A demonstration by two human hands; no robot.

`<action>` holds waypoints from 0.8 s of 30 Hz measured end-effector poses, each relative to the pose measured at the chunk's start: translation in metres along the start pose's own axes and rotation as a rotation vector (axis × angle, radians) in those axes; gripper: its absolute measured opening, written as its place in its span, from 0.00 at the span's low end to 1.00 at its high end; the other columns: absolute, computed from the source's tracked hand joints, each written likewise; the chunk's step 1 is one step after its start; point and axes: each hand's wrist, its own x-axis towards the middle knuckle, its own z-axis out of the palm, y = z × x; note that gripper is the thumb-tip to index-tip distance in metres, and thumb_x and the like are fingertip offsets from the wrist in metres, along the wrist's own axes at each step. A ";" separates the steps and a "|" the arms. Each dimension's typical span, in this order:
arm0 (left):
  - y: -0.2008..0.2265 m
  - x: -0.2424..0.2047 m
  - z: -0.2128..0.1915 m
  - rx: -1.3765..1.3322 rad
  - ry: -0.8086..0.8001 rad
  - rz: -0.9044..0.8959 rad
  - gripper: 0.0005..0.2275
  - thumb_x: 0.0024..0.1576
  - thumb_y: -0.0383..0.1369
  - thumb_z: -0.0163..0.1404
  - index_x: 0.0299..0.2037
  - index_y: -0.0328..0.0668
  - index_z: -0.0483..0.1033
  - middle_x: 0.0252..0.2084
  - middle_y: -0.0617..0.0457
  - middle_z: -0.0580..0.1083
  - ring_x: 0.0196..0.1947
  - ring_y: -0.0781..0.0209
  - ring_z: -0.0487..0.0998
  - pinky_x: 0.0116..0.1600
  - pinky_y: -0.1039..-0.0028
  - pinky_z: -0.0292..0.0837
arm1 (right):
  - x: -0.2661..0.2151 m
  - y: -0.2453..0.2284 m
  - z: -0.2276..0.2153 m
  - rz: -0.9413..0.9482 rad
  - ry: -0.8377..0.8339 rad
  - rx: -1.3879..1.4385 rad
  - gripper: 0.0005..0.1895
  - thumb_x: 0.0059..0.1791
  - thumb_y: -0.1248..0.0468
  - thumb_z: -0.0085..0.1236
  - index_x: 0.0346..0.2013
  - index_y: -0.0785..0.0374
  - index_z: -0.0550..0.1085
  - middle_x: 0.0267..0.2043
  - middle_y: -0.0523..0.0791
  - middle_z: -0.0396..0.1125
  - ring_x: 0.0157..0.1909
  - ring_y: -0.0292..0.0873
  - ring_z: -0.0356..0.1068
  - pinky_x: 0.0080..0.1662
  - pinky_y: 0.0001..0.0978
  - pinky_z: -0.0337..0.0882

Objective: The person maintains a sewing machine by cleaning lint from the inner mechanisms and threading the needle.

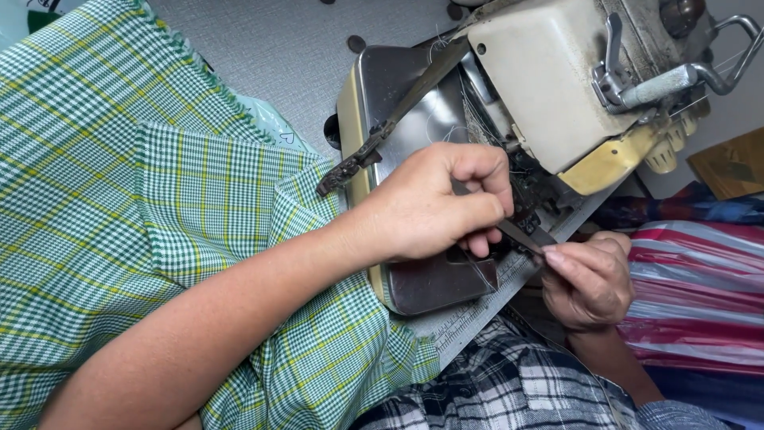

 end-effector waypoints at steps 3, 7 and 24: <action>-0.001 0.001 0.000 -0.096 0.039 0.002 0.05 0.55 0.23 0.48 0.28 0.41 0.73 0.24 0.51 0.78 0.22 0.64 0.85 0.23 0.84 0.75 | 0.002 0.000 0.002 -0.061 0.066 0.037 0.08 0.50 0.69 0.68 0.41 0.62 0.75 0.36 0.48 0.72 0.30 0.43 0.67 0.42 0.40 0.62; 0.004 0.000 -0.013 0.159 -0.060 0.128 0.02 0.53 0.28 0.56 0.31 0.48 0.78 0.30 0.57 0.82 0.29 0.70 0.84 0.35 0.84 0.77 | 0.001 -0.003 -0.003 0.033 0.019 0.074 0.04 0.54 0.66 0.61 0.41 0.60 0.74 0.39 0.49 0.72 0.31 0.44 0.66 0.43 0.42 0.63; 0.015 -0.041 0.023 1.670 0.182 0.343 0.05 0.56 0.25 0.49 0.31 0.50 0.69 0.23 0.55 0.69 0.15 0.59 0.73 0.14 0.64 0.66 | -0.005 -0.012 -0.007 0.305 -0.183 0.193 0.03 0.49 0.70 0.64 0.36 0.65 0.77 0.36 0.48 0.75 0.36 0.43 0.74 0.48 0.38 0.64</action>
